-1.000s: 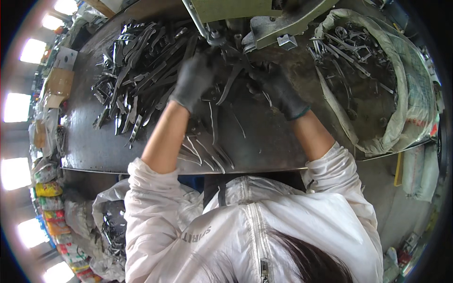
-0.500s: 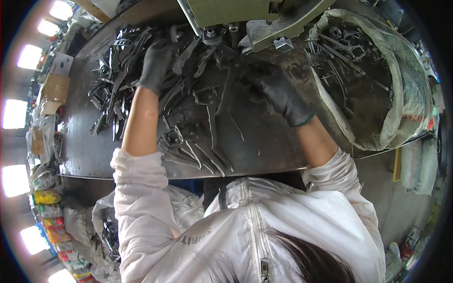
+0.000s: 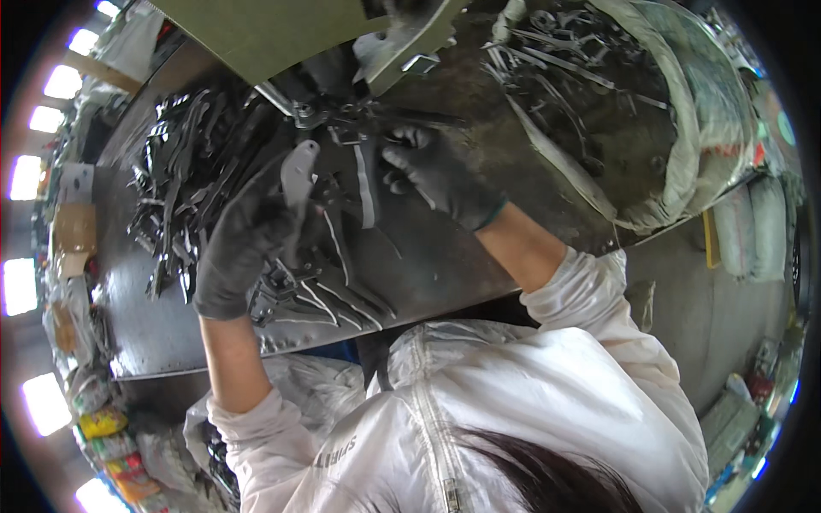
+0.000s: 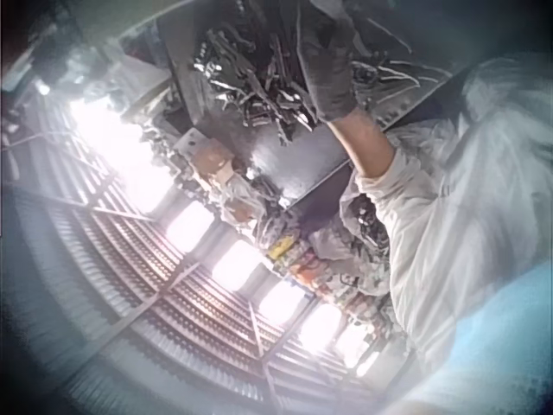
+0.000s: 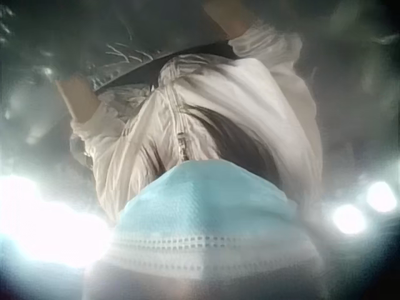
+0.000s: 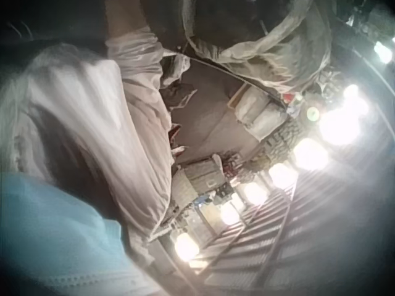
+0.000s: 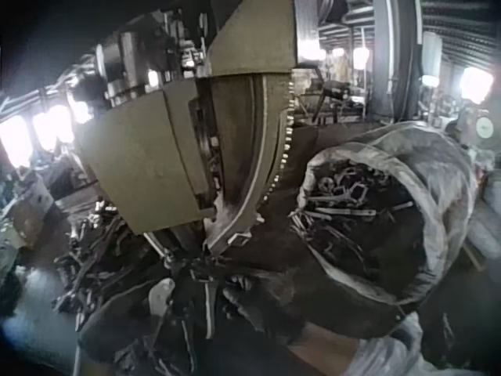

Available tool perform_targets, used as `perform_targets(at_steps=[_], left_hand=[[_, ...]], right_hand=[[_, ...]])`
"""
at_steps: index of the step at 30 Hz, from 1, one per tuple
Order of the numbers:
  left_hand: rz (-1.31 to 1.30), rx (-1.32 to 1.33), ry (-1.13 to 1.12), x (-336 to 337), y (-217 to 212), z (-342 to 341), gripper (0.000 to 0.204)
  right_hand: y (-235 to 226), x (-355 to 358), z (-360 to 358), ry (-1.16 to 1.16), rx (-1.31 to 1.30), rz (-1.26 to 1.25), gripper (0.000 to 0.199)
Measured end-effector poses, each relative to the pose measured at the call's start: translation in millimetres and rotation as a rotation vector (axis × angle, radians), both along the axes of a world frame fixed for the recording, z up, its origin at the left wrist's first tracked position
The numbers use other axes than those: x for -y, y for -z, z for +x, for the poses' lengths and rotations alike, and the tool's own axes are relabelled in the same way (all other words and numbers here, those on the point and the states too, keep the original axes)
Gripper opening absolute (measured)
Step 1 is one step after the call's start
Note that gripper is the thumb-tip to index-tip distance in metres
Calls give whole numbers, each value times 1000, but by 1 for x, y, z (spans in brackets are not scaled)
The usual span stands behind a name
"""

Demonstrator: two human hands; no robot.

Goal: The person assembles small metal hardware components by hand using a workbench press or riveting machine.

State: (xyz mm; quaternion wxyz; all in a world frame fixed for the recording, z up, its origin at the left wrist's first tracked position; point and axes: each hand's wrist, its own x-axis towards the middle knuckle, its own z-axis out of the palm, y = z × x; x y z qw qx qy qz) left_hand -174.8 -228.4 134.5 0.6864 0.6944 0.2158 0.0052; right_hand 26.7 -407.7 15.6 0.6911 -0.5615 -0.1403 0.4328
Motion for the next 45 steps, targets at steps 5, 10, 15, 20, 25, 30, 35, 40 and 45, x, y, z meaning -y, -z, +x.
perform_targets(at_steps=[5, 10, 15, 20, 25, 30, 35, 40, 45], left_hand=[[-97, 53, 169, 65, 8, 67, 42], [387, -78, 28, 27, 90, 57, 27], [324, -114, -129, 5, 111, 31, 29], [80, -60, -242, 26, 71, 48, 37], [37, 20, -196, 15, 82, 58, 38], [257, 154, -35, -4, 104, 73, 42], [315, 82, -76, -14, 106, 81, 38], [333, 42, 18, -12, 96, 82, 36], [440, 80, -26, -28, 128, 93, 32]], right_hand=[[29, 3, 16, -94, 680, 242, 23], [-24, 170, 155, 222, 1425, -585, 56], [-63, 189, 141, 325, 615, -689, 44], [-99, 151, 60, 199, 455, -267, 37], [-63, 55, 34, 27, 294, 0, 29], [-39, 6, 25, -11, 129, 49, 22], [-32, -8, 10, 4, 340, -39, 26], [-29, -7, 16, -47, 399, -99, 28], [-24, -16, 16, -18, 552, -213, 27]])
